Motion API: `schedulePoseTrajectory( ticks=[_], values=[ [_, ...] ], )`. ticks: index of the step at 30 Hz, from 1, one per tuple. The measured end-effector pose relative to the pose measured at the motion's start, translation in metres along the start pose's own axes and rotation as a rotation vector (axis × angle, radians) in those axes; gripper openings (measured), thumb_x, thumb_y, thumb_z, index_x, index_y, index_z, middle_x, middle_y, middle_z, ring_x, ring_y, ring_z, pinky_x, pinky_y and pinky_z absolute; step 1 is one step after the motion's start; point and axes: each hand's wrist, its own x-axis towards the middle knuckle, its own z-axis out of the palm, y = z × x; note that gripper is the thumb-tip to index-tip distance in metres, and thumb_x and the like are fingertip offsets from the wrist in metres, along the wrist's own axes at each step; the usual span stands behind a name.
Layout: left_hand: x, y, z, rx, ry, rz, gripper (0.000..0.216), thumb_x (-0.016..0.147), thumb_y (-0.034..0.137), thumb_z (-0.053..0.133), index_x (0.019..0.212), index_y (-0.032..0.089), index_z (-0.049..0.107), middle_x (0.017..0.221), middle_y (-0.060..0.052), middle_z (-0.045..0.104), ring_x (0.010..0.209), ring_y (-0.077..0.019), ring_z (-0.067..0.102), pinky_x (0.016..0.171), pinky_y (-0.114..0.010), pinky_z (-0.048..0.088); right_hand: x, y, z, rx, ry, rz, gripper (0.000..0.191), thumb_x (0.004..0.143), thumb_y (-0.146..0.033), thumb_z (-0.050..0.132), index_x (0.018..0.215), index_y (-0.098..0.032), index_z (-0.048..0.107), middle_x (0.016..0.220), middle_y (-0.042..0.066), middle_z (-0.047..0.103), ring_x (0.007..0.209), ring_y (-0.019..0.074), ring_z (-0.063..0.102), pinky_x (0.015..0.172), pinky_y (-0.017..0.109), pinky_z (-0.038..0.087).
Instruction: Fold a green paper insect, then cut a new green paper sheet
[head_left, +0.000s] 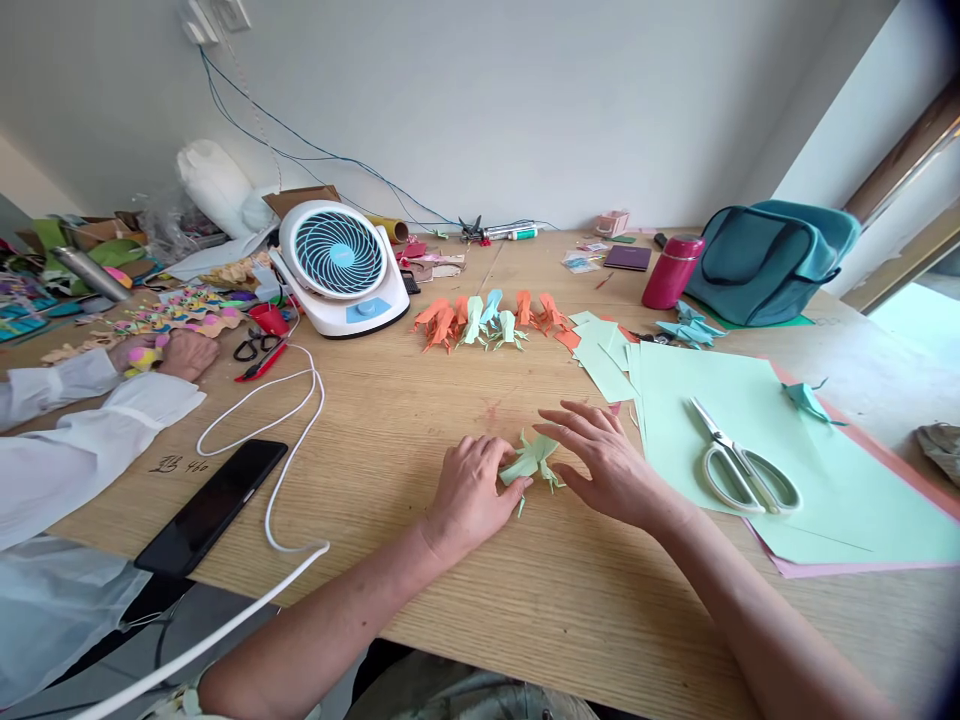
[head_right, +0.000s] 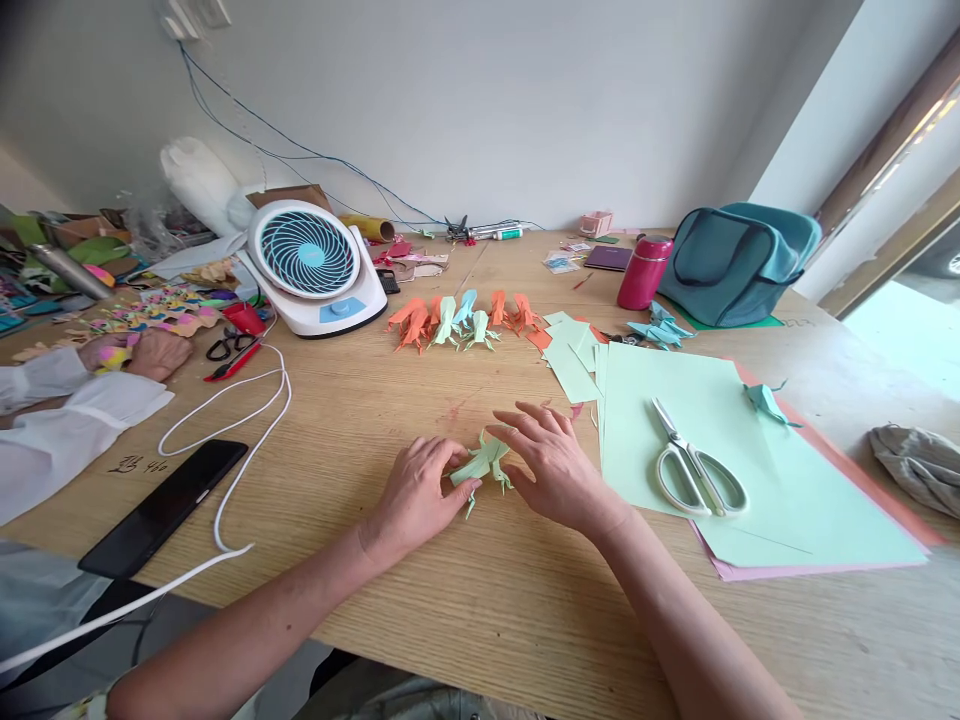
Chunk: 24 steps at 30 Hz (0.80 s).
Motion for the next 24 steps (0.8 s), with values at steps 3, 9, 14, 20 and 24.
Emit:
schedulePoseTrajectory(
  ticks=[3, 9, 14, 20, 24],
  values=[
    [0.0, -0.001, 0.004, -0.016, -0.003, 0.001, 0.017, 0.078, 0.024, 0.072, 0.087, 0.02, 0.058, 0.089, -0.002, 0.068, 0.089, -0.0231, 0.059, 0.08, -0.037, 0.043, 0.008, 0.007, 0.0, 0.019, -0.06, -0.045, 0.046, 0.087, -0.018, 0.06, 0.131, -0.028, 0.055, 0.13, 0.007, 0.062, 0.128, 0.032, 0.044, 0.104, 0.053, 0.033],
    [0.001, -0.004, 0.009, -0.069, 0.009, 0.021, 0.015, 0.079, 0.02, 0.07, 0.085, 0.021, 0.057, 0.089, -0.001, 0.068, 0.087, -0.0215, 0.058, 0.079, -0.036, 0.043, 0.007, 0.017, 0.007, 0.11, -0.113, -0.011, 0.025, 0.086, -0.019, 0.063, 0.111, -0.024, 0.066, 0.101, 0.007, 0.067, 0.096, 0.0244, 0.058, 0.087, 0.042, 0.043],
    [0.001, -0.006, 0.01, -0.162, 0.006, 0.016, 0.015, 0.08, 0.017, 0.069, 0.083, 0.022, 0.055, 0.086, 0.001, 0.067, 0.086, -0.0194, 0.059, 0.078, -0.034, 0.044, 0.004, 0.017, 0.015, 0.263, -0.078, -0.027, 0.023, 0.087, -0.017, 0.061, 0.109, -0.021, 0.066, 0.1, 0.009, 0.064, 0.093, 0.0223, 0.06, 0.083, 0.037, 0.047],
    [0.0, -0.007, 0.008, -0.219, -0.008, 0.03, 0.02, 0.076, 0.015, 0.072, 0.082, 0.022, 0.055, 0.085, 0.002, 0.066, 0.086, -0.0182, 0.059, 0.078, -0.031, 0.045, 0.002, 0.011, 0.022, 0.432, -0.051, -0.033, 0.021, 0.09, -0.016, 0.056, 0.108, -0.02, 0.066, 0.1, 0.009, 0.061, 0.091, 0.0194, 0.062, 0.08, 0.032, 0.052],
    [-0.001, -0.009, 0.008, -0.227, -0.008, 0.046, 0.017, 0.079, 0.014, 0.069, 0.079, 0.022, 0.054, 0.082, 0.001, 0.065, 0.084, -0.0173, 0.06, 0.077, -0.03, 0.045, 0.0, 0.008, 0.024, 0.444, -0.056, -0.018, 0.024, 0.09, -0.017, 0.057, 0.112, -0.022, 0.065, 0.103, 0.009, 0.061, 0.091, 0.0188, 0.063, 0.08, 0.032, 0.053]
  ],
)
